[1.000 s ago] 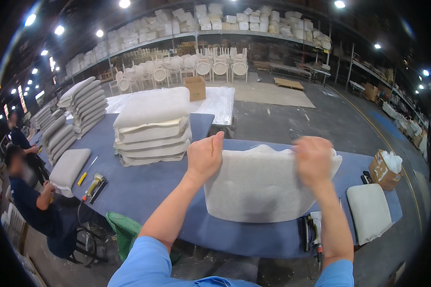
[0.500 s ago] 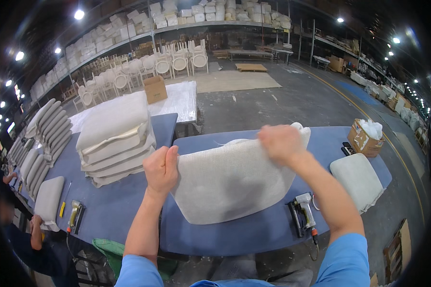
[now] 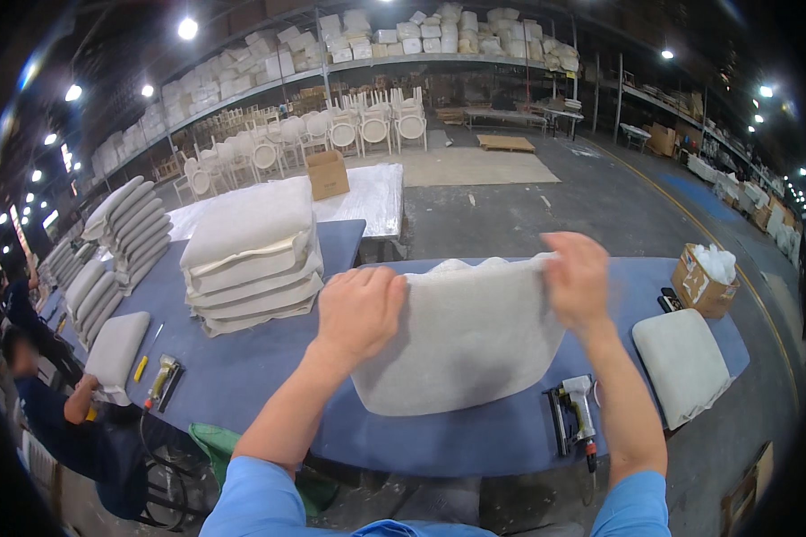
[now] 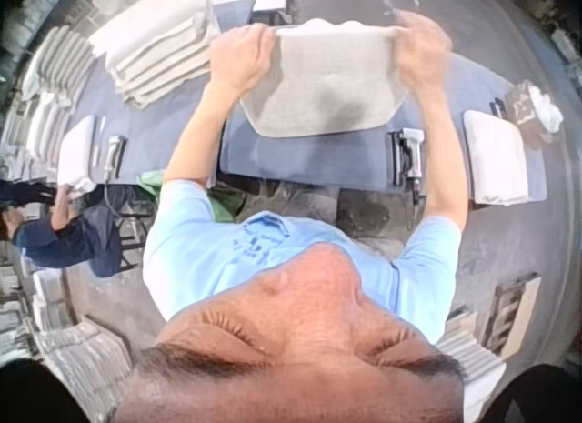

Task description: The person staples a white fabric cover onto a cushion using a pneumatic staple gun, then trims excess fabric with a screwdriver and scissors. They flip the cushion, smooth the cover, and continue stapling and trimming along the edges.

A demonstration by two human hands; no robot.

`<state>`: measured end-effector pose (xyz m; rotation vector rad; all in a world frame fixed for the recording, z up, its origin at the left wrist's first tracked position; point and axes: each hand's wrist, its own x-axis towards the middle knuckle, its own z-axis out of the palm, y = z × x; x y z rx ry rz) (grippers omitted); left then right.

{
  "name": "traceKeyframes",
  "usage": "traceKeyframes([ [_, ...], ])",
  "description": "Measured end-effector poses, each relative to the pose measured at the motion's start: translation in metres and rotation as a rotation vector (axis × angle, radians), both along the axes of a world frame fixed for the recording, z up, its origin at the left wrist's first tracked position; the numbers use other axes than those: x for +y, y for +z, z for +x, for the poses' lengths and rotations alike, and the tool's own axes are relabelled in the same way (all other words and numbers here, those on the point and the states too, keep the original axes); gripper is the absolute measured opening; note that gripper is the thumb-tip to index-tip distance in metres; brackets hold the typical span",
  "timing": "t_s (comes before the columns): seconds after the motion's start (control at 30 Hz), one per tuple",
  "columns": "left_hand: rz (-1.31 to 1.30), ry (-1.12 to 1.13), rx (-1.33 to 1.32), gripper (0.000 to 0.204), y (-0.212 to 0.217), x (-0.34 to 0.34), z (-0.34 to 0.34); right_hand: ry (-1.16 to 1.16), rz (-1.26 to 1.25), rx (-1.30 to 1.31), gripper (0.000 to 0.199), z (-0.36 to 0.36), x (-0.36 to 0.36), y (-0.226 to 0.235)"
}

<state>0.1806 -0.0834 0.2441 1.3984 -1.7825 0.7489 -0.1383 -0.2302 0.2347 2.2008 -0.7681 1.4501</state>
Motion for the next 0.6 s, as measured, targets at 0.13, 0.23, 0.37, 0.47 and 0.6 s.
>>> traceKeyframes([
  [0.13,0.045,-0.037,0.045,0.023,0.005,-0.019,-0.039,0.254,-0.072,0.18,0.021,0.095,0.037,0.006],
  [0.23,-0.08,0.003,-0.02,0.025,-0.006,-0.026,-0.035,0.207,-0.028,0.22,0.025,0.103,0.035,-0.003],
  [0.37,-0.038,0.047,-0.158,0.03,-0.015,-0.02,-0.013,0.099,-0.031,0.151,0.037,0.055,-0.001,-0.005],
  [0.47,0.014,0.031,-0.137,0.033,-0.012,-0.019,-0.01,0.038,0.0,0.091,0.037,0.012,-0.029,-0.008],
  [0.6,-0.001,0.047,-0.185,0.038,-0.013,-0.018,-0.001,0.038,0.003,0.065,0.033,-0.023,-0.045,-0.007],
])
